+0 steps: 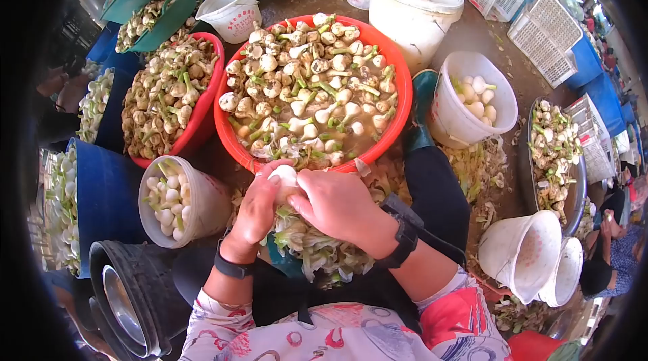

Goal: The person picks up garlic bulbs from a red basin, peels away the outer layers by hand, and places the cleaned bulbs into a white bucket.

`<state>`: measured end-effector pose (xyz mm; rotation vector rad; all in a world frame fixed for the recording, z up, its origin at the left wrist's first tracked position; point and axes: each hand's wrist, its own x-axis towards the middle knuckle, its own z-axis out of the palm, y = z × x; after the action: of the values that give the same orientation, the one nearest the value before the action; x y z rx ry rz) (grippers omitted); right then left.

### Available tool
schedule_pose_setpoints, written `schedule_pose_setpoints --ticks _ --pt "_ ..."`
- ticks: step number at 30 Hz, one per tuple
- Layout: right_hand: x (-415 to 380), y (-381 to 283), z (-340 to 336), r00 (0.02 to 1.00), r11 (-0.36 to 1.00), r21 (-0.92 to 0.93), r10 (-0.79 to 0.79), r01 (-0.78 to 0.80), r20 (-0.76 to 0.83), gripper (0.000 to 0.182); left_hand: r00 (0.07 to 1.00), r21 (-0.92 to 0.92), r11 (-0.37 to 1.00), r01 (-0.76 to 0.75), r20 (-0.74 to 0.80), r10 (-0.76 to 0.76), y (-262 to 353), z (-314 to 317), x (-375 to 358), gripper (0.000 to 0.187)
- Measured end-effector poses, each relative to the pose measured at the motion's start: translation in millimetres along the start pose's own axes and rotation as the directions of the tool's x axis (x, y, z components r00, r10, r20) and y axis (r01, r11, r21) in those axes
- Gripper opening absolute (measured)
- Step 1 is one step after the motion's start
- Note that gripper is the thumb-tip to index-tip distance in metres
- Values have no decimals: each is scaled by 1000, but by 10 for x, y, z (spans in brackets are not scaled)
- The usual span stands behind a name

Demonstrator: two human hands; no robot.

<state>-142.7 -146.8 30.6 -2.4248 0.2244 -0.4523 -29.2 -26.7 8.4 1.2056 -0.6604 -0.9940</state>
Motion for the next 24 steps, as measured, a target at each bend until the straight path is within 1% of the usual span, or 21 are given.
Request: schedule_pose_setpoints --ticks 1,2,3,4,5,6,7,8,9,10,11,12,13,14,15,16,17,19,21,22,24 --pt "3 16 2 998 998 -27 -61 61 3 17 999 188 982 -24 49 15 56 18 3 40" --pt "7 32 2 992 991 -54 -123 123 8 15 995 367 928 -57 99 21 86 30 4 33" --pt "4 50 5 993 991 -52 -119 119 5 15 997 363 930 -53 65 32 42 32 -15 35" --pt "-3 72 5 993 993 31 -112 112 -24 12 997 366 929 -50 69 27 37 23 -28 35" --pt "-12 88 -2 993 988 115 -101 106 -55 10 993 292 956 -19 120 -17 61 27 -43 37" --pt "-13 99 -23 993 988 116 -96 103 -62 10 983 217 976 15 174 -54 92 36 -43 39" --pt "-13 109 -50 987 982 132 -125 138 -104 8 982 222 975 17 179 -57 86 25 -44 39" --pt "-14 127 -76 978 974 147 -150 172 -146 7 973 18 993 117 199 -119 64 6 -53 43" --pt "1 164 -111 962 994 84 -48 73 -269 8 957 -182 958 220 231 -176 55 0 -56 46" --pt "11 328 -108 922 975 183 185 -128 -340 17 958 -295 932 212 249 -139 141 39 -58 50" --pt "41 561 -68 901 921 247 360 -301 -244 23 978 -385 909 161 188 -93 161 80 -42 51" --pt "140 559 -112 845 836 294 517 -464 -137 30 991 -467 878 102 121 -51 178 112 -26 51" --pt "105 457 -106 831 795 245 542 -555 124 27 992 -458 884 96 121 -45 149 90 -6 51" --pt "45 327 -113 821 782 264 501 -565 275 28 996 -510 857 71 75 -39 68 49 5 49" --pt "16 184 -76 910 856 310 379 -414 167 29 999 -563 825 49 27 -41 14 32 -2 46" --pt "-5 95 -43 967 908 334 248 -251 52 29 997 -426 903 48 -38 -71 8 51 7 44" --pt "1 41 -34 967 907 337 249 -251 52 29 997 -415 910 27 -60 -57 -24 63 14 41" --pt "5 -19 -15 974 962 178 183 -205 134 27 996 -399 917 11 -80 -46 -55 73 6 39" --pt "1 15 9 972 964 177 171 -199 162 25 990 -196 980 -21 -142 -7 -40 88 -5 38" --pt "3 28 19 969 966 174 157 -190 191 24 990 -195 981 -20 -141 -8 -27 100 -12 38" --pt "-13 10 18 968 978 138 124 -156 220 22 978 111 993 27 -209 -4 -5 119 -27 38"
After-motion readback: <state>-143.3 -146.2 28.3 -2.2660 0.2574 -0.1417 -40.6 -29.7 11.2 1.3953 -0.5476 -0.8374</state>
